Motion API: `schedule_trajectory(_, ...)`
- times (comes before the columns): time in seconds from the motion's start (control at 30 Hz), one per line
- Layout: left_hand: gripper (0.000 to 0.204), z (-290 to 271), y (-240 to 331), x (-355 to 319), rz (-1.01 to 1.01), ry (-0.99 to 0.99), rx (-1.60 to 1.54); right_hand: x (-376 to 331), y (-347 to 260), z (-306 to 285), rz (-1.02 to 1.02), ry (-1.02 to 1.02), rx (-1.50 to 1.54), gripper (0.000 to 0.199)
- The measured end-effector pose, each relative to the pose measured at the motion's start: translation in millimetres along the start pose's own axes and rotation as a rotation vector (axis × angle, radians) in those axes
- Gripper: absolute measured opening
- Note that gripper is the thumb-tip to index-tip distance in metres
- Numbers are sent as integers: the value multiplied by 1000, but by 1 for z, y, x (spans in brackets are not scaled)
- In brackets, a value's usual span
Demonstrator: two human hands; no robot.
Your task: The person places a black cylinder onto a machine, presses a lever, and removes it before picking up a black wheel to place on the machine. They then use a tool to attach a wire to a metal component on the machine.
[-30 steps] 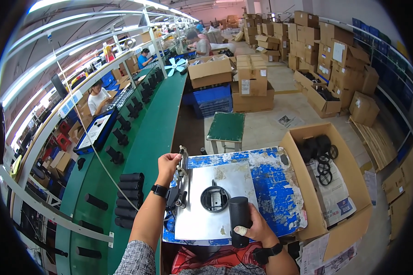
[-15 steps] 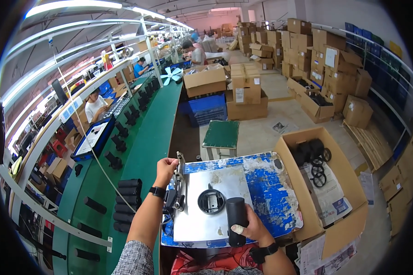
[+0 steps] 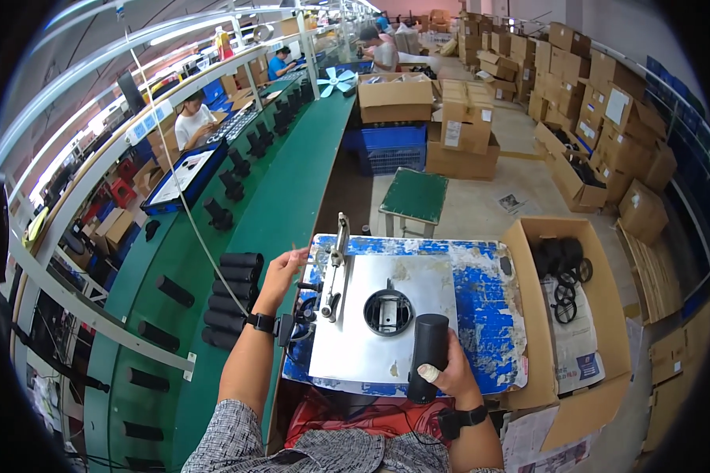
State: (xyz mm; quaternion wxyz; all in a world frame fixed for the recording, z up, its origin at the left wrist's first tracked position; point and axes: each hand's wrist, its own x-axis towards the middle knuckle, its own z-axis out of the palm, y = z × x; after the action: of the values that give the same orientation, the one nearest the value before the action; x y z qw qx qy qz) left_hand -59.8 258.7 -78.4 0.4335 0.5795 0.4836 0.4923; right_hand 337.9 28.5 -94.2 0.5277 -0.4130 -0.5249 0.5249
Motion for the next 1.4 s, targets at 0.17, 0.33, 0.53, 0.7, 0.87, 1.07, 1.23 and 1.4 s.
schedule_trajectory(0.17,43,-30,-21,-21,159,-115,442,5,4,0,-28,7,-18,98)
schedule_trajectory(0.33,31,-30,-24,-33,229,-279,625,0,-3,3,-29,35,3,100)
schedule_trajectory(0.53,27,-35,-57,-9,170,-310,831,2,-9,9,-11,33,21,93)
schedule_trajectory(0.7,24,-34,-64,4,205,-326,865,2,-18,11,-7,37,3,92)
schedule_trajectory(0.87,23,-30,-53,-16,205,-305,839,2,-18,8,-5,35,-18,93)
schedule_trajectory(1.07,27,-36,-54,-19,-153,-381,726,0,-16,7,-20,27,-12,93)
schedule_trajectory(1.23,30,-17,-34,13,152,-92,465,4,-4,-2,-32,-34,-55,100)
schedule_trajectory(1.4,26,38,37,52,73,-69,119,0,-15,2,-44,19,-45,103)
